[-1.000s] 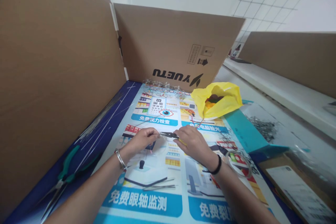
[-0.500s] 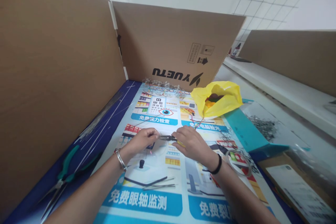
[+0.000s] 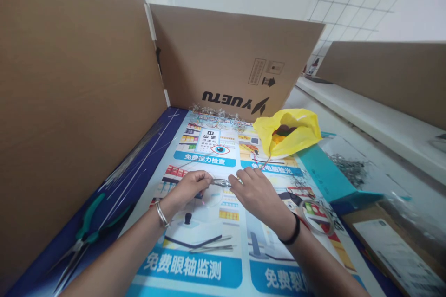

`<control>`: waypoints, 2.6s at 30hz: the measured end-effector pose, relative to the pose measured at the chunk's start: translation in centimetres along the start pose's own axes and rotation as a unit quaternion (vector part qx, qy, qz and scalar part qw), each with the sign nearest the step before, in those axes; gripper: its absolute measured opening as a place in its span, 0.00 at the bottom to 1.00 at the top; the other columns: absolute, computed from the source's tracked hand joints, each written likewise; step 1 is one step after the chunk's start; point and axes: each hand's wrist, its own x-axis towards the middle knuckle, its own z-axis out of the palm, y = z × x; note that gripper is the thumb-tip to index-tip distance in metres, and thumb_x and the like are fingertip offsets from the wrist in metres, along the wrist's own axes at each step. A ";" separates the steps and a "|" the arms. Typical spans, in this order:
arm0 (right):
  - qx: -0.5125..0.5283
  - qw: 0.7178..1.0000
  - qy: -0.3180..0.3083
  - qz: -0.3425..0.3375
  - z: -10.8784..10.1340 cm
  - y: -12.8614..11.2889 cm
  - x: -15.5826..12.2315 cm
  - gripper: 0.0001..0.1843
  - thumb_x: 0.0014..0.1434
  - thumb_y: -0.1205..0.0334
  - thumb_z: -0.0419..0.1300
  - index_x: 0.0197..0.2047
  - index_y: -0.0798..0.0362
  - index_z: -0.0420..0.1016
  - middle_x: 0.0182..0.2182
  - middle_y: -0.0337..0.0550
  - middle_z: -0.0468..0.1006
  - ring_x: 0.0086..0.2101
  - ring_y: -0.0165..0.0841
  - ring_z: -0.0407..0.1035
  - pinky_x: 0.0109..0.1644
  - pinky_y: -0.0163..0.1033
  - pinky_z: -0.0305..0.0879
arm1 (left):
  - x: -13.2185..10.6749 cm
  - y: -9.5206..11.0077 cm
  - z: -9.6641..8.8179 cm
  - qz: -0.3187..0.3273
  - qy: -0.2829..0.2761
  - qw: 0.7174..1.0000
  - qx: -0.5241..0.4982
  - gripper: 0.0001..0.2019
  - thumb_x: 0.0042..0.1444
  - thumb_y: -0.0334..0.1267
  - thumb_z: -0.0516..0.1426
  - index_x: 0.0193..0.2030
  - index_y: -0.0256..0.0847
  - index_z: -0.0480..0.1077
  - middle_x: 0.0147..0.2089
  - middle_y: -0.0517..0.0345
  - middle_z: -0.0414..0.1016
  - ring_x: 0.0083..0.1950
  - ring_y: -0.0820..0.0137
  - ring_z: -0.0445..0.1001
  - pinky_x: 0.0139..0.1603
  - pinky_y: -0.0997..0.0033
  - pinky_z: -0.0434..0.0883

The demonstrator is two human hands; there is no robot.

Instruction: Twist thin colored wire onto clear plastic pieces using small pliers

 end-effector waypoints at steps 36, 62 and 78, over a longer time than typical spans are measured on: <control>0.158 0.977 0.129 0.066 1.4 1.4 -0.6 0.13 0.61 0.58 0.54 0.46 0.55 0.70 0.36 0.47 0.73 0.39 0.36 0.64 0.44 0.42 0.59 | 0.1 -0.2 0.4 0.008 0.097 0.987 -0.128 0.09 0.49 0.41 0.58 0.25 0.37 0.66 0.19 0.65 0.61 0.21 0.78 0.58 0.22 0.79 0.58; 0.057 0.993 0.071 0.069 2.2 -0.5 -0.2 0.11 0.61 0.60 0.55 0.46 0.54 0.70 0.34 0.45 0.71 0.35 0.36 0.61 0.39 0.40 0.54 | -0.5 0.2 2.2 0.032 0.139 0.984 -0.102 0.05 0.49 0.38 0.57 0.29 0.38 0.68 0.21 0.64 0.64 0.25 0.76 0.61 0.26 0.77 0.60; 0.100 0.992 0.003 0.081 2.2 -0.3 -0.3 0.08 0.60 0.61 0.56 0.43 0.52 0.70 0.31 0.41 0.71 0.33 0.33 0.65 0.35 0.37 0.57 | -0.4 -0.2 2.0 0.009 0.109 0.989 -0.096 0.07 0.48 0.37 0.56 0.23 0.39 0.64 0.19 0.65 0.62 0.22 0.77 0.61 0.23 0.78 0.58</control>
